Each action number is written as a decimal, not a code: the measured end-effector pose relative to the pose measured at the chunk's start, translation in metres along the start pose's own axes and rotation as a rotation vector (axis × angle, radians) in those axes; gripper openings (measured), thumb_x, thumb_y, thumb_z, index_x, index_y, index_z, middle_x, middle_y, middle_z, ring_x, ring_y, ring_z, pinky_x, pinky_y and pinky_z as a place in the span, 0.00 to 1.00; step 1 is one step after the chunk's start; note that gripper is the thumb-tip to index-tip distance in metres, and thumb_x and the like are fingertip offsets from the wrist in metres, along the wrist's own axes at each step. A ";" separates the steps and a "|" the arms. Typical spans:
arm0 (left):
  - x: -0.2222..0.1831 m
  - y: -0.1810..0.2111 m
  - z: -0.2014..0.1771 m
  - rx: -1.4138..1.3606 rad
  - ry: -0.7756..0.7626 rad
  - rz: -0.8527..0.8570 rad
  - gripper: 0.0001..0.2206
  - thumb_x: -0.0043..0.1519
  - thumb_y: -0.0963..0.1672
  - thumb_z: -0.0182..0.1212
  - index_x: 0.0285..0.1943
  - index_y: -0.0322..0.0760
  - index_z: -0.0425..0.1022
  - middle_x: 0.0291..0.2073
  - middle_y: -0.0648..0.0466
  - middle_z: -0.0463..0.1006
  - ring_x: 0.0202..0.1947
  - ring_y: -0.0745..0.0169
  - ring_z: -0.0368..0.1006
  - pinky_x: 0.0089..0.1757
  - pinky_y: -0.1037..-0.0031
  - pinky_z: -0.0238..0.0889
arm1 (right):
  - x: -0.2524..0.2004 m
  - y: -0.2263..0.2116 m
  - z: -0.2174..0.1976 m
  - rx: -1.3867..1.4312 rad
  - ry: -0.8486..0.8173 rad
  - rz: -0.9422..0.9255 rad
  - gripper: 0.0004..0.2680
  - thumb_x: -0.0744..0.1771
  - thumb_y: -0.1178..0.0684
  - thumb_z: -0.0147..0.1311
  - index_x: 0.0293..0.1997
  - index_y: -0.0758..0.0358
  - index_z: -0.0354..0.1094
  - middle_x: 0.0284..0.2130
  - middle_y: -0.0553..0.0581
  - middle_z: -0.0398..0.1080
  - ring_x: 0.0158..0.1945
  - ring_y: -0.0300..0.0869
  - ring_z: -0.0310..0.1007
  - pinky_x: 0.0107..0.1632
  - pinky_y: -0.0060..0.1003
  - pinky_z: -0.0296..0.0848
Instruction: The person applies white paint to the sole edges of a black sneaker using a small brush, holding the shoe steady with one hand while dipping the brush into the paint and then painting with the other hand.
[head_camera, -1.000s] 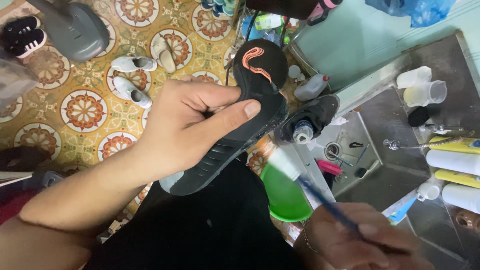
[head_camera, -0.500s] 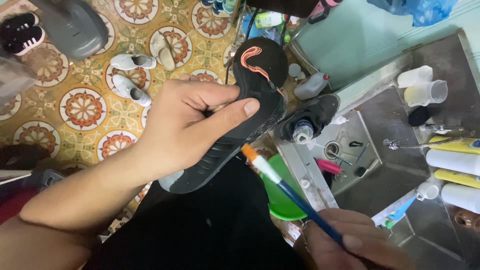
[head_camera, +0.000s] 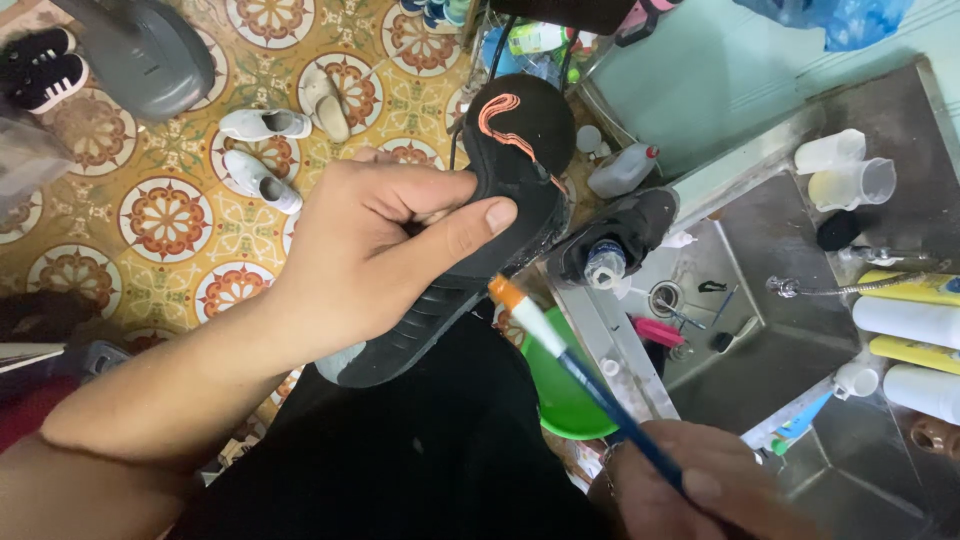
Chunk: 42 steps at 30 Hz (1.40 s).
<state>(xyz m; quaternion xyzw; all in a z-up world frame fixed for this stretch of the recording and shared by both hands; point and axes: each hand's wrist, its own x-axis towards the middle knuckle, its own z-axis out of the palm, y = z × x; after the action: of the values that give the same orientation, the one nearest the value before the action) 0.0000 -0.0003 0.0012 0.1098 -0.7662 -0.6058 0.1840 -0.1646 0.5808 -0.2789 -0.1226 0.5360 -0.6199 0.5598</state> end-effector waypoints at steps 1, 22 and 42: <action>0.000 0.000 0.000 0.008 -0.004 -0.006 0.19 0.69 0.42 0.63 0.24 0.31 0.64 0.16 0.58 0.55 0.20 0.74 0.49 0.25 0.73 0.43 | -0.032 0.081 -0.073 0.057 0.004 0.020 0.12 0.65 0.52 0.48 0.22 0.70 0.63 0.13 0.51 0.66 0.16 0.34 0.66 0.22 0.24 0.68; -0.006 0.000 -0.001 0.170 0.027 0.126 0.19 0.69 0.42 0.65 0.24 0.35 0.63 0.15 0.57 0.58 0.17 0.68 0.52 0.32 0.71 0.47 | 0.043 -0.237 0.242 0.099 0.009 0.195 0.16 0.69 0.46 0.54 0.33 0.74 0.66 0.22 0.56 0.67 0.26 0.40 0.67 0.31 0.33 0.66; -0.014 0.001 -0.005 0.112 -0.008 0.075 0.21 0.68 0.42 0.65 0.23 0.33 0.61 0.15 0.56 0.55 0.18 0.67 0.47 0.28 0.72 0.44 | 0.113 -0.185 0.305 -1.701 1.547 -1.090 0.09 0.73 0.53 0.42 0.38 0.67 0.54 0.26 0.68 0.63 0.27 0.46 0.68 0.28 0.34 0.67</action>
<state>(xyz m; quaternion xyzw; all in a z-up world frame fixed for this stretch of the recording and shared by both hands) 0.0152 0.0009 0.0009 0.0884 -0.8033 -0.5550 0.1971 -0.0780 0.2894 -0.0610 -0.2530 0.8288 -0.1404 -0.4789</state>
